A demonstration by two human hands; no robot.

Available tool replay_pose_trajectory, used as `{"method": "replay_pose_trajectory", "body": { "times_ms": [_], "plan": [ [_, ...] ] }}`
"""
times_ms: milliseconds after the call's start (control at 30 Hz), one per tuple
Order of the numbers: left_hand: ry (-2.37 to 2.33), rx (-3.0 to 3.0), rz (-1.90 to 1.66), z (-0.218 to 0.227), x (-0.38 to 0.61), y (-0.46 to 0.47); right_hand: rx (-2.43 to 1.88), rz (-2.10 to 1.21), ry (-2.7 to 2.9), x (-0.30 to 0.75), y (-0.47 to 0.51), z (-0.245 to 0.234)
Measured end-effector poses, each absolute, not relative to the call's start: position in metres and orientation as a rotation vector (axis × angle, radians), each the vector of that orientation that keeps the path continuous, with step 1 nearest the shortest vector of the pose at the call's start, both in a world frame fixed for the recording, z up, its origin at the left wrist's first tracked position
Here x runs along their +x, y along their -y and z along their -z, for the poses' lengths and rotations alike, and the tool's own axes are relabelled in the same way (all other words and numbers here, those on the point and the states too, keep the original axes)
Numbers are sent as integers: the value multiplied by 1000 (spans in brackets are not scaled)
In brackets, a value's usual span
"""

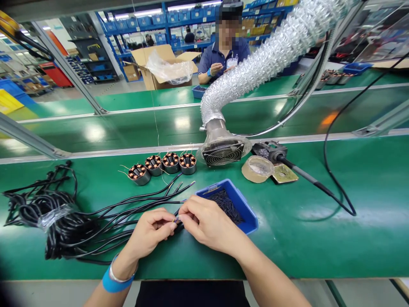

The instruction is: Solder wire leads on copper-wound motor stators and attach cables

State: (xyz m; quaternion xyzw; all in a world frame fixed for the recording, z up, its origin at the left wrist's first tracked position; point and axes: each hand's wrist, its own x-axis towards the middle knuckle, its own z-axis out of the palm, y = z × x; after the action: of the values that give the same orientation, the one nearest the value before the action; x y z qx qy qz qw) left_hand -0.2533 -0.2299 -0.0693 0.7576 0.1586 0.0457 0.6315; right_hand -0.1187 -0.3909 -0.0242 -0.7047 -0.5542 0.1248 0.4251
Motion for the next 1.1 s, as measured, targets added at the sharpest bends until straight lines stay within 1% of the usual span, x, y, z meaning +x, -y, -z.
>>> {"method": "replay_pose_trajectory", "body": {
  "times_ms": [833, 1100],
  "plan": [
    [-344, 1888, -148, 60, -252, 231, -1806, -400, 1374, -119, 393, 24],
    [-382, 1540, -64, 66, -253, 233, -1815, -436, 1363, -126, 383, 34]
  ]
}}
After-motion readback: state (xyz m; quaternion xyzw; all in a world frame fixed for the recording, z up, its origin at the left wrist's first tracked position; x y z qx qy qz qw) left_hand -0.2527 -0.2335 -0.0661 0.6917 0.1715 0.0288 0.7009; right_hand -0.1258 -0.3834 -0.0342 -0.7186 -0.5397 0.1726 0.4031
